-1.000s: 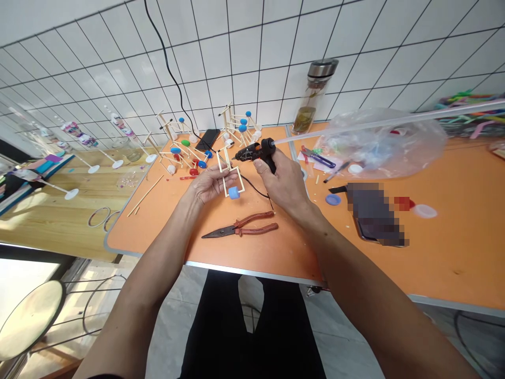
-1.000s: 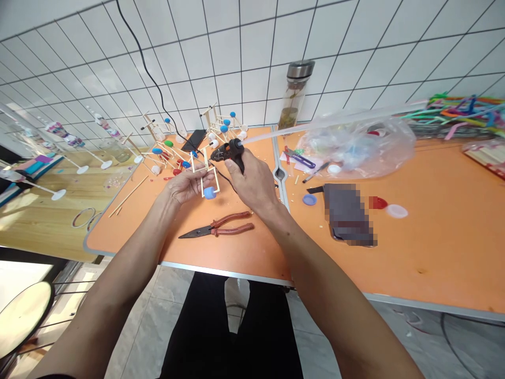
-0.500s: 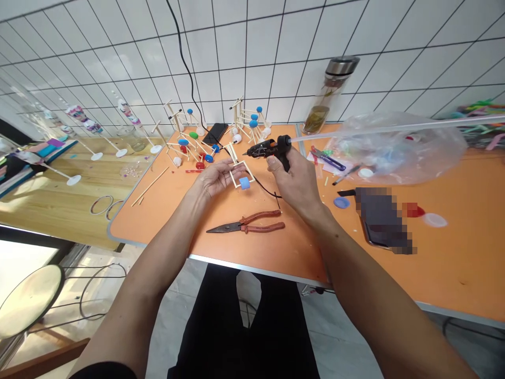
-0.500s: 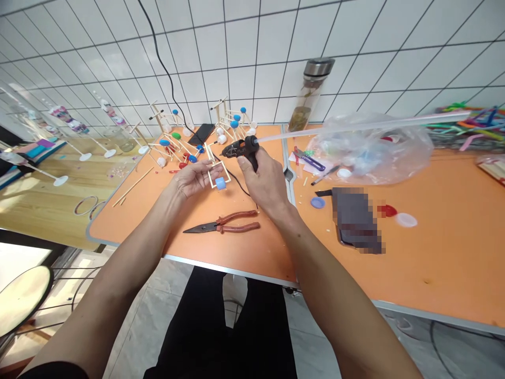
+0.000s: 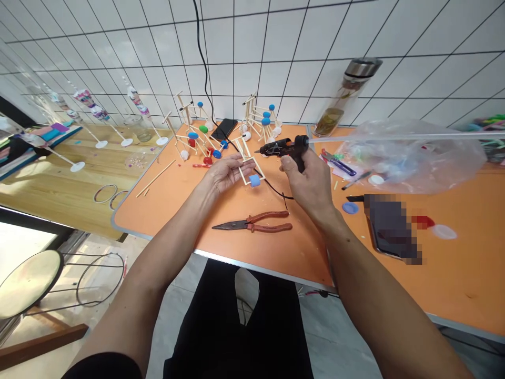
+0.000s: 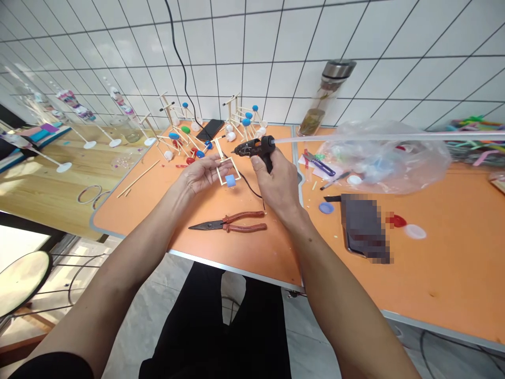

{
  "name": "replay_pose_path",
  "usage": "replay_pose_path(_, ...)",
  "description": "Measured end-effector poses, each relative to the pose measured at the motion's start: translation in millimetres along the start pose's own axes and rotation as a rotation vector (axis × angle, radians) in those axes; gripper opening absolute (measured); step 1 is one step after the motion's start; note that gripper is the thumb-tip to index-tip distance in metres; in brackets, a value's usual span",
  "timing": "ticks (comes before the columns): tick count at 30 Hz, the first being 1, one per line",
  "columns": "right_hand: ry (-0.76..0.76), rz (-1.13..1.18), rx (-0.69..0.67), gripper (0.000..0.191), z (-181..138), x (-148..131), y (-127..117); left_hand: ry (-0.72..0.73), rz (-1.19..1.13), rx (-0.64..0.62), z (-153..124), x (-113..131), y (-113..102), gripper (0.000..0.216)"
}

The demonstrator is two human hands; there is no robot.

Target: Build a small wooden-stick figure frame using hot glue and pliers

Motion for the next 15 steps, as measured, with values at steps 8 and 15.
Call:
replay_pose_path(8,0.034,0.091,-0.003,0.046,2.3,2.2,-2.0,0.065,0.1,0.05,-2.6,3.9,-0.9,0.033)
replay_pose_path(15,0.044,0.143,-0.016,0.048,3.8,8.5,-0.9,0.134,0.208,0.041,-5.9,8.0,3.6,0.032)
Point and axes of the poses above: each hand's wrist, its own z-axis towards the middle knuckle, its own y-axis out of the palm, x = y × z, the point moved 9 cm from there along z, towards the middle knuckle, and after that the axes turned 10 degrees about -x, right-handed, at the moved point
